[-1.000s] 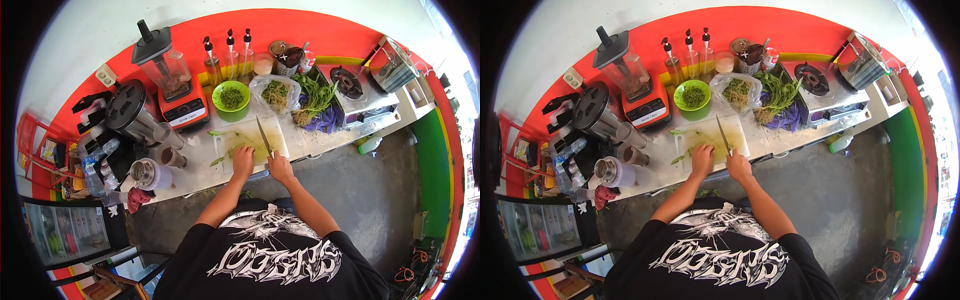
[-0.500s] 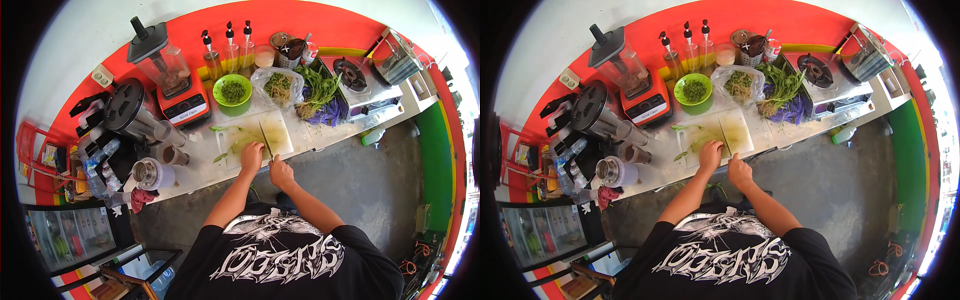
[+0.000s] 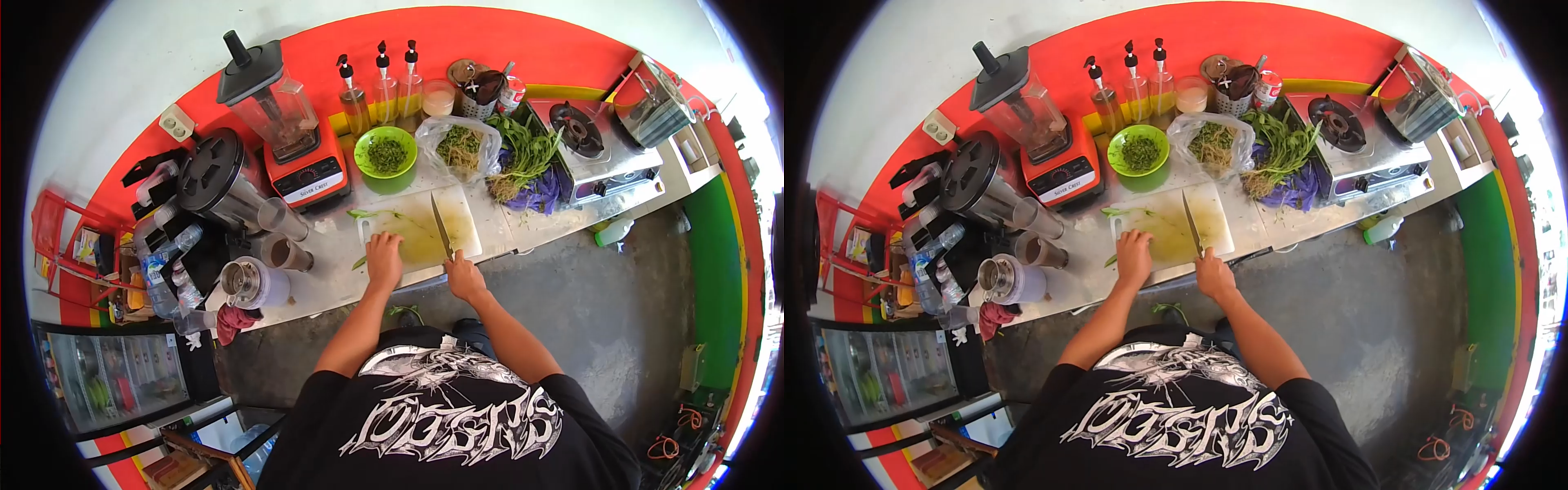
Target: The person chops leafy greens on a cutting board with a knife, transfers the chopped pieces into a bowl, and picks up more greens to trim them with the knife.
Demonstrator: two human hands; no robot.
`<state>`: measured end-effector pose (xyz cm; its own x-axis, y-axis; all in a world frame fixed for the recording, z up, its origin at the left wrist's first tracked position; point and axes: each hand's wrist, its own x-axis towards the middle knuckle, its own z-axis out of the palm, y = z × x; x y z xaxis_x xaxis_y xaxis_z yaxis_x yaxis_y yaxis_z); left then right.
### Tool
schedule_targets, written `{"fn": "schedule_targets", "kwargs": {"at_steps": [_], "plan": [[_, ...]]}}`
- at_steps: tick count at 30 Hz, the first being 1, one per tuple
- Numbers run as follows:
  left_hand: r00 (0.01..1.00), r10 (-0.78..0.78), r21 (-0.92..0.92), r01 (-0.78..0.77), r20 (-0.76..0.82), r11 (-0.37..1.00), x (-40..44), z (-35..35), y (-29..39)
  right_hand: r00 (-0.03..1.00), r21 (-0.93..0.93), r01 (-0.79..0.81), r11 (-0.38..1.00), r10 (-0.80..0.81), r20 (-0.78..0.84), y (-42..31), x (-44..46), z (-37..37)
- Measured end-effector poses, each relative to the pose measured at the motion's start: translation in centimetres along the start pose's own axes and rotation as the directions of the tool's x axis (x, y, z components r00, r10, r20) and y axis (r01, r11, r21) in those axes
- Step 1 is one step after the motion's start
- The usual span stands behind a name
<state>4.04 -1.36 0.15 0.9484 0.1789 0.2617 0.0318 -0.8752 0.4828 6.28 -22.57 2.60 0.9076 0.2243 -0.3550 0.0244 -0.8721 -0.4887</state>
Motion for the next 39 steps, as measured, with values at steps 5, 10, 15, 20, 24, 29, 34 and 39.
{"fn": "schedule_targets", "kwargs": {"at_steps": [5, 10, 15, 20, 24, 29, 34, 39], "plan": [[0.993, -0.050, -0.065, 0.043, -0.103, 0.997, 2.9, 0.6, 0.4, 0.996, -0.039, 0.052, 0.998, -0.055, -0.076, 1.1, -0.1, -2.6], [0.990, -0.065, -0.072, 0.057, -0.129, 0.996, 5.4, 1.1, 1.2, 0.978, -0.001, 0.102, 0.995, -0.100, -0.183, 2.7, -0.1, -3.6], [0.999, 0.016, 0.002, -0.016, 0.035, 1.000, 6.1, 2.3, 1.2, 0.977, 0.010, 0.151, 0.988, -0.148, -0.157, 2.9, -0.1, -3.8], [0.993, 0.050, -0.053, -0.044, 0.103, 0.998, 5.5, 2.6, 2.5, 0.982, 0.075, 0.167, 0.983, -0.159, -0.106, 1.5, 0.8, -2.5], [0.997, 0.063, -0.241, -0.049, 0.051, 0.969, 5.2, 3.1, 1.9, 0.983, 0.076, 0.185, 0.980, -0.183, -0.027, -0.1, 1.3, -1.3], [0.993, 0.090, -0.253, -0.069, 0.072, 0.965, 5.2, 2.1, 1.1, 0.989, 0.014, 0.148, 0.989, -0.148, -0.007, -2.4, 0.9, -0.6], [0.993, 0.116, -0.211, -0.106, 0.034, 0.972, 4.0, 2.4, 1.0, 0.998, -0.121, 0.045, 0.992, -0.039, 0.054, -4.2, -0.1, 0.6], [0.989, 0.151, -0.171, -0.147, 0.006, 0.974, 3.1, 3.1, 0.4, 1.000, -0.135, 0.019, 0.991, -0.017, 0.018, -4.5, 1.6, 2.2]]}}
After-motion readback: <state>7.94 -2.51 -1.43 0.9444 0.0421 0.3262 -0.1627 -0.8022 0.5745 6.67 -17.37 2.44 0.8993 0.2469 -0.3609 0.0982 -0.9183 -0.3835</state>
